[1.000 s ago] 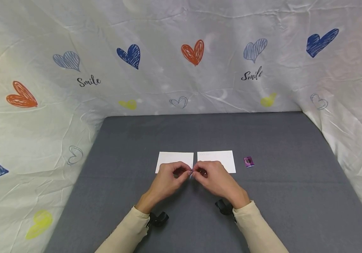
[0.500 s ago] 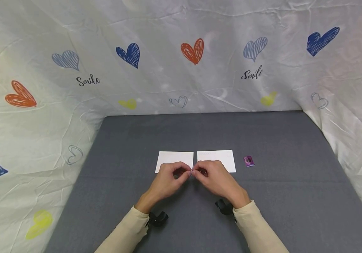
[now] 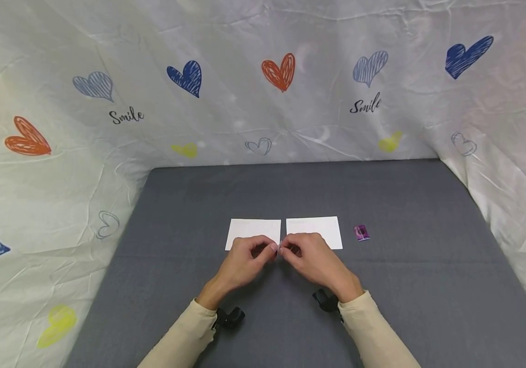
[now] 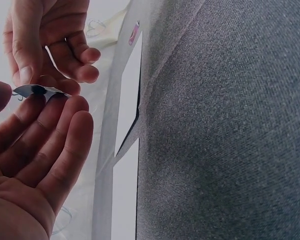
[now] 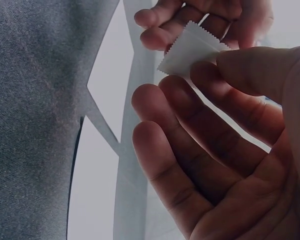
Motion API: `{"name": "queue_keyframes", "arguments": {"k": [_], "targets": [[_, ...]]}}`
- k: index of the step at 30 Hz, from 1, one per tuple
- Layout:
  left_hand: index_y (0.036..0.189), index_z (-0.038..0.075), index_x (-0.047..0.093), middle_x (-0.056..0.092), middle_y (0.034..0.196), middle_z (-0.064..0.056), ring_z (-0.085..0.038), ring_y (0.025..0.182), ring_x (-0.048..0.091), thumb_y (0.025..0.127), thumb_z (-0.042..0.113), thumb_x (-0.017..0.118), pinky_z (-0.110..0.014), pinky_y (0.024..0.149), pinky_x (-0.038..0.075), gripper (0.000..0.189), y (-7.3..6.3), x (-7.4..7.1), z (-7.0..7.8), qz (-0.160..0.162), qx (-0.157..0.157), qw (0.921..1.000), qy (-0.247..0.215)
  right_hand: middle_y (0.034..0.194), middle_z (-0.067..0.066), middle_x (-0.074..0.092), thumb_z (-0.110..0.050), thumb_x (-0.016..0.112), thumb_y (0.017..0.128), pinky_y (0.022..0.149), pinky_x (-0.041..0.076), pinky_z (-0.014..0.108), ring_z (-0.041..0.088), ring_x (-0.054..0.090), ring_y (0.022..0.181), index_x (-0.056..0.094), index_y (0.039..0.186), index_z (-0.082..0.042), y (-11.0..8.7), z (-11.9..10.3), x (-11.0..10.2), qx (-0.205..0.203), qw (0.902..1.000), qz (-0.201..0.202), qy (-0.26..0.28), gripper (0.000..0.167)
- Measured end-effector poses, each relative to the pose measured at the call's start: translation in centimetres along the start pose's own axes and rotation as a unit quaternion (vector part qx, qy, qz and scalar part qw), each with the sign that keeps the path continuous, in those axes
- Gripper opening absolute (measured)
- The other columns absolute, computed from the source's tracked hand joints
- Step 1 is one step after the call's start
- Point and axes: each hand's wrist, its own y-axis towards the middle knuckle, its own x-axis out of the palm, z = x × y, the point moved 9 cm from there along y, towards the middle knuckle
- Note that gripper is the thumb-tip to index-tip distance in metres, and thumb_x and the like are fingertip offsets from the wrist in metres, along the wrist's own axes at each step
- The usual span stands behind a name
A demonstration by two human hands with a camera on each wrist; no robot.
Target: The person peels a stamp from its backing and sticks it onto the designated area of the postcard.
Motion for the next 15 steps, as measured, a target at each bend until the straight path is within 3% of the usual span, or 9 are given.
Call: {"name": "queue_keyframes", "arguments": {"k": [15], "targets": [[0.098, 0.011, 0.079, 0.079, 0.083, 0.002, 0.0, 0.071, 0.071, 0.104, 0.01, 0.066, -0.023, 0.07, 0.056, 0.015, -0.13, 0.25, -0.18, -0.009, -0.009, 0.9997, -0.022, 0.084, -0.016, 0.07, -0.021, 0.076, 0.104, 0.071, 0.051, 0.026, 0.001, 0.059, 0.073, 0.079, 0.097, -0.023, -0.09, 0.06, 0.26, 0.004, 1.0, -0.004, -0.007, 0.008]]}}
